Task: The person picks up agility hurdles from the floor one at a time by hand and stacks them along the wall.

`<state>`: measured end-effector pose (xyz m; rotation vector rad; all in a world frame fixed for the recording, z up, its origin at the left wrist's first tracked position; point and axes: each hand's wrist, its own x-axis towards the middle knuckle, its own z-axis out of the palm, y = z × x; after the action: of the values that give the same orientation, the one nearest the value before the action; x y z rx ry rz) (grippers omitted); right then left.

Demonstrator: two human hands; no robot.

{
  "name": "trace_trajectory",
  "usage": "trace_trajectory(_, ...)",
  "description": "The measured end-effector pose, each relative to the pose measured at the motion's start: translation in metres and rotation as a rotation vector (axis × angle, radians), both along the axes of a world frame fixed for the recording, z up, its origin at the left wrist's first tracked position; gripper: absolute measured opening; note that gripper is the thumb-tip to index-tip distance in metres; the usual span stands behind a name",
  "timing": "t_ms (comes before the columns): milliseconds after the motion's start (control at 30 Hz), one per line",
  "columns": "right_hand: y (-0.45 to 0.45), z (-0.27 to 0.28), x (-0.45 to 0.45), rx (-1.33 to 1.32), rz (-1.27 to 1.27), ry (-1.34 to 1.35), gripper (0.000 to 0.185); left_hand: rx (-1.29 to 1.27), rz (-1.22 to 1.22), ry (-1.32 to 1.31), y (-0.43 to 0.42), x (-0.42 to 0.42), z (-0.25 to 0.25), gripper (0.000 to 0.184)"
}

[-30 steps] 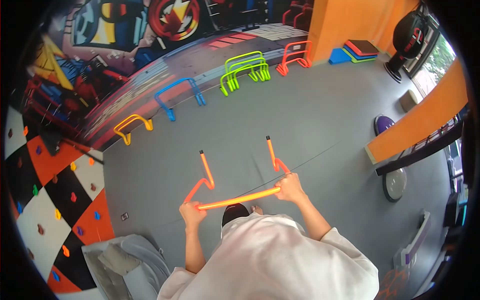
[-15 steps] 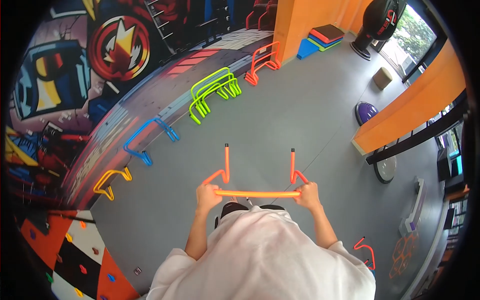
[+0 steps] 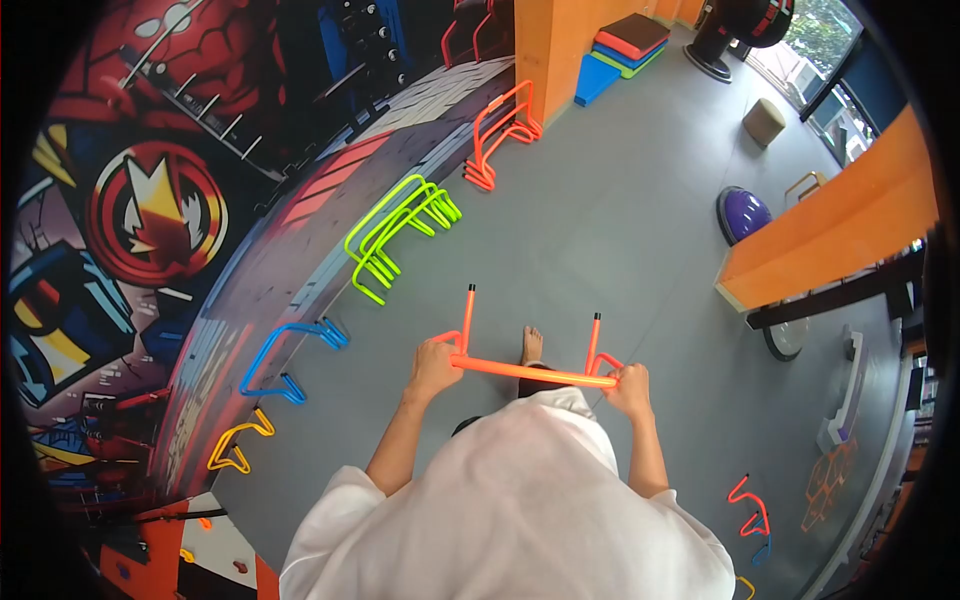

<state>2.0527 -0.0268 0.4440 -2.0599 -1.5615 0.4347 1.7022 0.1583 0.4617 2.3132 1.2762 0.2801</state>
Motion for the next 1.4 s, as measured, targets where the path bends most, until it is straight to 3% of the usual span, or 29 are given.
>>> trace_trajectory(100,0.093,0.000,0.039,-0.062,0.043,0.016,0.018,-0.153,0.079,0.022,0.069,0.031,0.019,0.007)
trace_trajectory(233,0.215,-0.004,0.104,-0.050,0.185,-0.045,0.012,-0.130,0.077,-0.064,0.146,0.068,0.020,0.013)
trace_trajectory(400,0.379,0.005,0.163,-0.038,0.345,-0.021,0.018,-0.161,0.129,-0.205,0.246,0.104,-0.016,0.020)
trace_trajectory(500,0.481,-0.025,0.199,-0.100,0.416,-0.084,0.018,-0.247,0.166,-0.192,0.322,0.140,-0.038,0.023)
trace_trajectory(600,0.587,-0.064,0.228,-0.172,0.374,-0.097,0.021,-0.315,0.207,-0.201,0.408,0.173,-0.090,0.023)
trace_trajectory(700,0.688,-0.120,0.248,-0.321,0.193,-0.046,0.026,-0.320,0.297,-0.241,0.488,0.200,-0.181,0.022)
trace_trajectory(733,0.719,-0.141,0.253,-0.396,0.121,-0.030,0.028,-0.109,0.262,-0.270,0.515,0.214,-0.208,0.021)
trace_trajectory(800,0.787,-0.195,0.271,-0.732,0.107,-0.074,0.032,-0.213,0.284,-0.110,0.559,0.236,-0.254,0.023)
trace_trajectory(900,0.875,-0.324,0.317,-0.591,0.363,0.024,0.029,-0.355,0.230,-0.032,0.642,0.259,-0.330,0.030)
trace_trajectory(1033,0.995,-0.379,0.337,-0.612,0.359,0.029,0.026,-0.784,0.348,0.059,0.743,0.288,-0.386,0.036)
trace_trajectory(1133,1.076,-0.374,0.348,-0.643,0.381,0.085,0.034,-0.846,0.466,0.138,0.811,0.321,-0.389,0.046)
trace_trajectory(1233,1.139,-0.370,0.368,-0.452,0.364,0.185,0.043,-0.595,0.517,-0.052,0.842,0.333,-0.409,0.055)
trace_trajectory(1267,1.147,-0.360,0.377,-0.383,0.329,0.216,0.046,-0.693,0.563,-0.105,0.854,0.336,-0.412,0.066)
trace_trajectory(1367,1.146,-0.349,0.401,-0.208,0.229,0.211,0.048,-0.569,0.616,-0.067,0.884,0.360,-0.370,0.070)
trace_trajectory(1400,1.142,-0.326,0.410,-0.375,0.179,0.348,0.051,-0.447,0.632,-0.015,0.880,0.366,-0.368,0.073)
